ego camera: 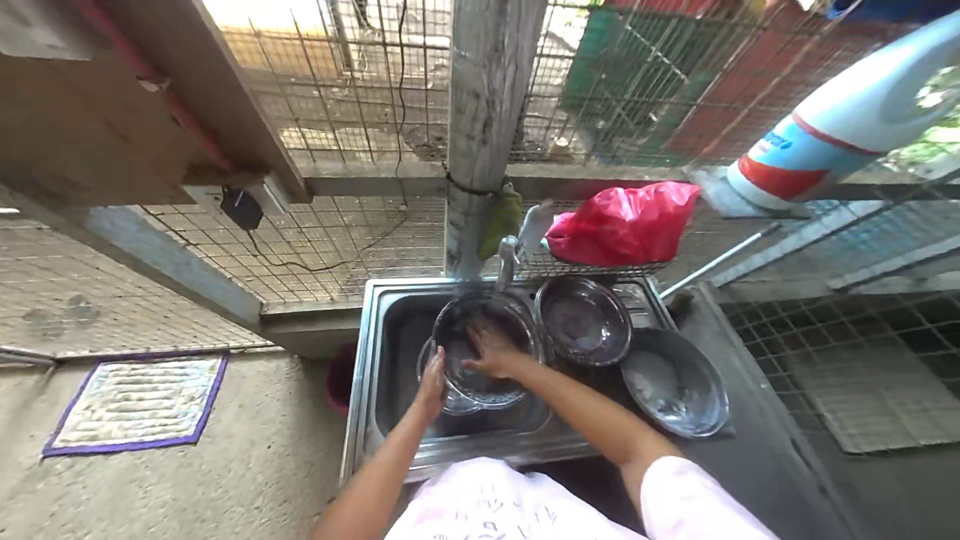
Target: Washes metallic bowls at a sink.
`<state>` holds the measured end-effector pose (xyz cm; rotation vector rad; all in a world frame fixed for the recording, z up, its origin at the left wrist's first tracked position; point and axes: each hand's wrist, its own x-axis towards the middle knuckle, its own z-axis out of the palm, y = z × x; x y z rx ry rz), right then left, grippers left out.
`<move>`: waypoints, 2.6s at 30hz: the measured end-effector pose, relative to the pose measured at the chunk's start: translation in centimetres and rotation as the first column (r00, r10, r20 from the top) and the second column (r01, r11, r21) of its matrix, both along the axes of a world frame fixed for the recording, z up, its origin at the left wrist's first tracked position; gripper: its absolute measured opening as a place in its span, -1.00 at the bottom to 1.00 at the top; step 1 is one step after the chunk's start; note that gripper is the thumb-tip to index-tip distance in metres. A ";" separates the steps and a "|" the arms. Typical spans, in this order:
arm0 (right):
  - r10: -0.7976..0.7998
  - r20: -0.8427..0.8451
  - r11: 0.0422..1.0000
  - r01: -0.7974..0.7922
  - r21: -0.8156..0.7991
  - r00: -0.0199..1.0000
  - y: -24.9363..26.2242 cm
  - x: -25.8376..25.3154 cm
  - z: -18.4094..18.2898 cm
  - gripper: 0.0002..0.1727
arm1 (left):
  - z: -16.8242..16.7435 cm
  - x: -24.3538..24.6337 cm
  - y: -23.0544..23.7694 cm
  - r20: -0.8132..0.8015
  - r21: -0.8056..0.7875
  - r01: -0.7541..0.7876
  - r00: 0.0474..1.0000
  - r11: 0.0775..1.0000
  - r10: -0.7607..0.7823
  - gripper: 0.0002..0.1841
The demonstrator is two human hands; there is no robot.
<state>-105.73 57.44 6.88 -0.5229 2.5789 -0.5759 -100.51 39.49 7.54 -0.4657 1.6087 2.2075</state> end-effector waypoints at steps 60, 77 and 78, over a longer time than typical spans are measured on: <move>0.006 0.136 0.999 -0.012 0.044 0.991 2.5 1.8 3.2 -0.14 | 3.2 1.6 0.0 0.105 -0.078 -0.134 0.984 0.988 0.142 -0.44; -0.469 -0.032 0.842 0.435 -0.320 0.883 26.9 7.7 12.2 -0.67 | 2.9 -6.5 21.4 -0.097 -0.575 0.209 0.942 0.791 -0.320 -0.44; -0.527 -0.035 0.810 0.489 -0.324 0.849 28.7 8.4 12.1 -0.67 | 2.4 -6.9 21.3 -0.083 -0.621 0.237 0.928 0.748 -0.363 -0.50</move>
